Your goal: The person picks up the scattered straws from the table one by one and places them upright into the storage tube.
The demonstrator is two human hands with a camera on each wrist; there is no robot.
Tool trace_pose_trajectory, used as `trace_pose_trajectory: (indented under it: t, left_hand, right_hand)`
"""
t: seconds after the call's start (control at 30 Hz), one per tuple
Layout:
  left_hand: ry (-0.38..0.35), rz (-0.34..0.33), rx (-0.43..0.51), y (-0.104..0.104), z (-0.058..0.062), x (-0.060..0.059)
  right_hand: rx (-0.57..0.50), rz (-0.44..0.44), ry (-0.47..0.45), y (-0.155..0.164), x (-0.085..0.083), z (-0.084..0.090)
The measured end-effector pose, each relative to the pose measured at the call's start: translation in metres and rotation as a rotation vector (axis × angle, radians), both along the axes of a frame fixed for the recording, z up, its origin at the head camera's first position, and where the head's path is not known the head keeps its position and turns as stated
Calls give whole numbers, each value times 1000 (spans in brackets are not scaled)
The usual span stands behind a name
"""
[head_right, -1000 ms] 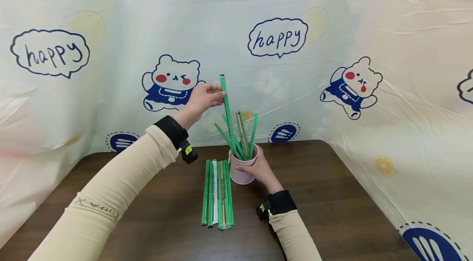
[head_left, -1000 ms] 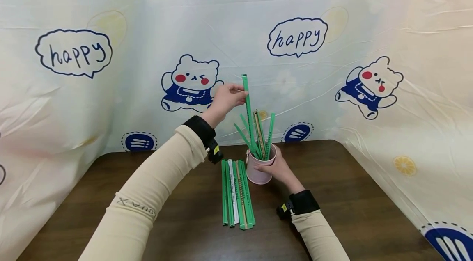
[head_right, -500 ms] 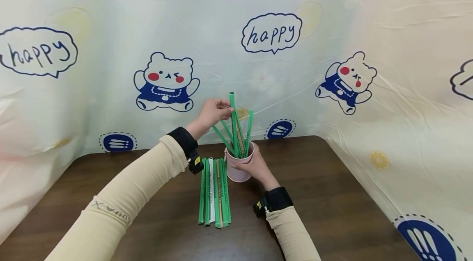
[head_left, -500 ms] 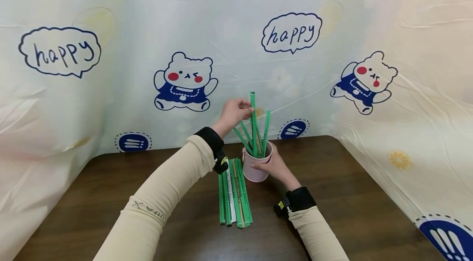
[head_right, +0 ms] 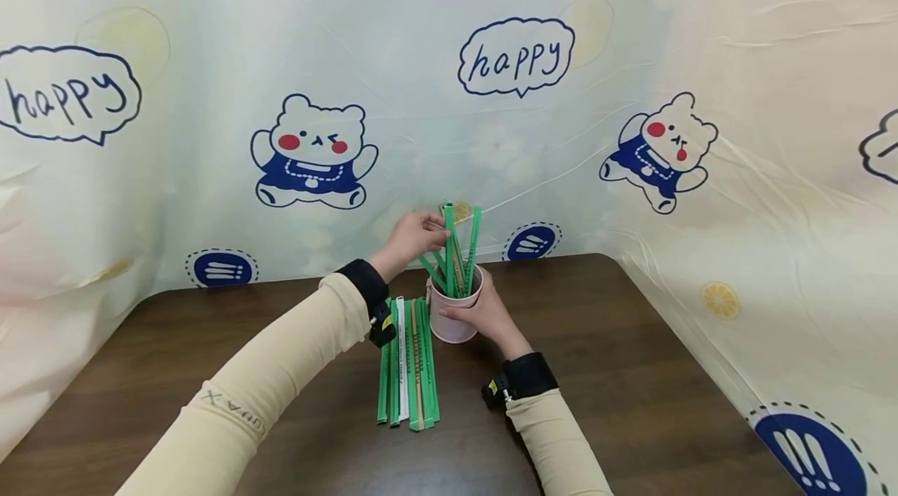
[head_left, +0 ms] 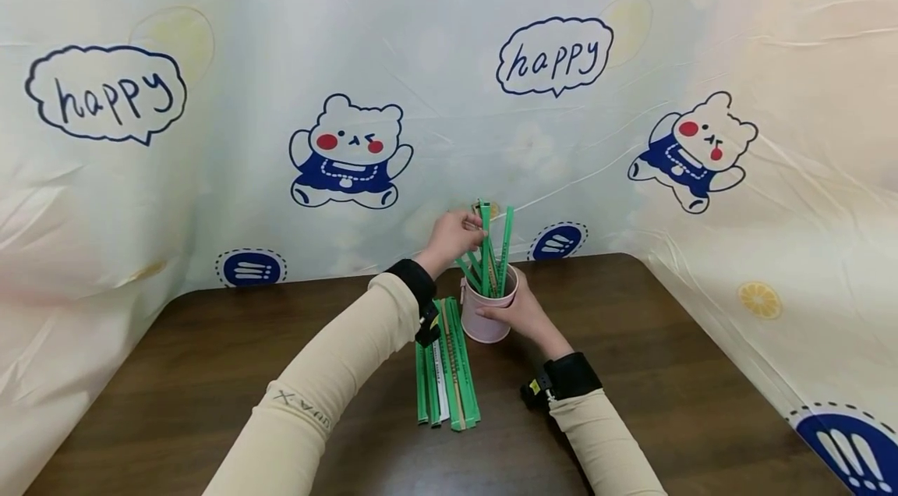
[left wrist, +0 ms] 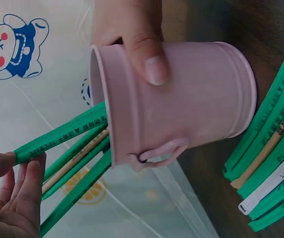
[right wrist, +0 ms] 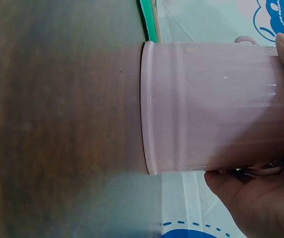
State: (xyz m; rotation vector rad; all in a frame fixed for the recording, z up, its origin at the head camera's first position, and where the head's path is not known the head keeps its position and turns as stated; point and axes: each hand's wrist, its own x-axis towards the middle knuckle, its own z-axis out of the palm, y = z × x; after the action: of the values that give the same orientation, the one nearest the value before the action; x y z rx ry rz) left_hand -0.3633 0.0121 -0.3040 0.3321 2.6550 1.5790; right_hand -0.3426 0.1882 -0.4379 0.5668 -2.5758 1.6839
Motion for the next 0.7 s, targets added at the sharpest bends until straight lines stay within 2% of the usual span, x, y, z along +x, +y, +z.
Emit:
trace_pose_trajectory:
  t: [0.2, 0.43, 0.7]
  left_hand:
    - [-3, 5, -59, 3, -6, 1]
    - [-13, -6, -77, 6, -12, 1]
    - [34, -1, -116, 11, -16, 3]
  right_hand:
    - [3, -6, -10, 1, 0, 3]
    - [0, -5, -8, 2, 2, 3]
    - [17, -19, -29, 0, 1, 2]
